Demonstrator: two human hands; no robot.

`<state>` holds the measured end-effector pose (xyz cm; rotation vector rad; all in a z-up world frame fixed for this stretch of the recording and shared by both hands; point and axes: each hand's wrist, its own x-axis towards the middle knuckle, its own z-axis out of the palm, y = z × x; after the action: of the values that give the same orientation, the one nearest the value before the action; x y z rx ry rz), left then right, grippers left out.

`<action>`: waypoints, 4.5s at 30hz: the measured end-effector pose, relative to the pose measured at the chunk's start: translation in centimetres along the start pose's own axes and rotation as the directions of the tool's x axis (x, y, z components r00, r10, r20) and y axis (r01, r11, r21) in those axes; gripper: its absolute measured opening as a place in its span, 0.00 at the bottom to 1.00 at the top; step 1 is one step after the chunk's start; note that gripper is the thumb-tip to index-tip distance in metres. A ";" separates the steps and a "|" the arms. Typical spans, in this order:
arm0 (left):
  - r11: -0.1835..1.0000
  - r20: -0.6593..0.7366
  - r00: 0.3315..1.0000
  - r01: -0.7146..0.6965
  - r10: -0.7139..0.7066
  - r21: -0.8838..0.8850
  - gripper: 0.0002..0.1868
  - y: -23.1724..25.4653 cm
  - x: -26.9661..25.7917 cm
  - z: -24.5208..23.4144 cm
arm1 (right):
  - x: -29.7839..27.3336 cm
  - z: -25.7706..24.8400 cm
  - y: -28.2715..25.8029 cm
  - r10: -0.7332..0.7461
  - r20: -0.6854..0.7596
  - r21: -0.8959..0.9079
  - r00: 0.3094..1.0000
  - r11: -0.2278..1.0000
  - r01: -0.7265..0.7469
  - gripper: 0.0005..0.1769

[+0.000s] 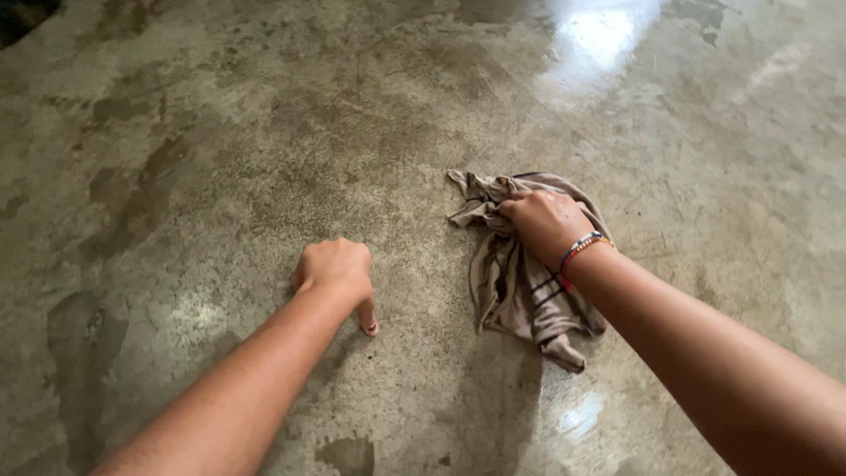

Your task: The person wipes the concrete floor by hand using a cloth, rinses and wrings the cloth in a bucket of water, and moves a green mat to clean underneath it.

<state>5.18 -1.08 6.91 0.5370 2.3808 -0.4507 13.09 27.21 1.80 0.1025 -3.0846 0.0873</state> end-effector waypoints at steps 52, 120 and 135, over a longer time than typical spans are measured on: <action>0.858 -0.457 0.875 -0.106 -0.159 -0.502 0.16 -12.3 -4.4 8.4 | -5.0 6.0 -28.9 -0.101 -0.129 0.122 0.986 0.986 0.117 0.43; 0.664 -0.281 0.809 0.172 -0.517 -0.727 0.31 -41.1 -27.0 39.0 | -15.5 4.0 -68.5 -1.000 0.001 0.304 0.014 0.014 0.953 0.34; 0.433 0.057 0.799 0.384 -0.599 -0.815 0.46 -40.8 -35.1 40.3 | -1.7 8.7 -42.9 -0.108 -0.002 0.058 0.994 0.993 0.108 0.34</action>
<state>31.16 -63.12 7.83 -0.6077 2.6138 0.5278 17.24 -15.90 -4.60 0.2711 -3.0711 0.1716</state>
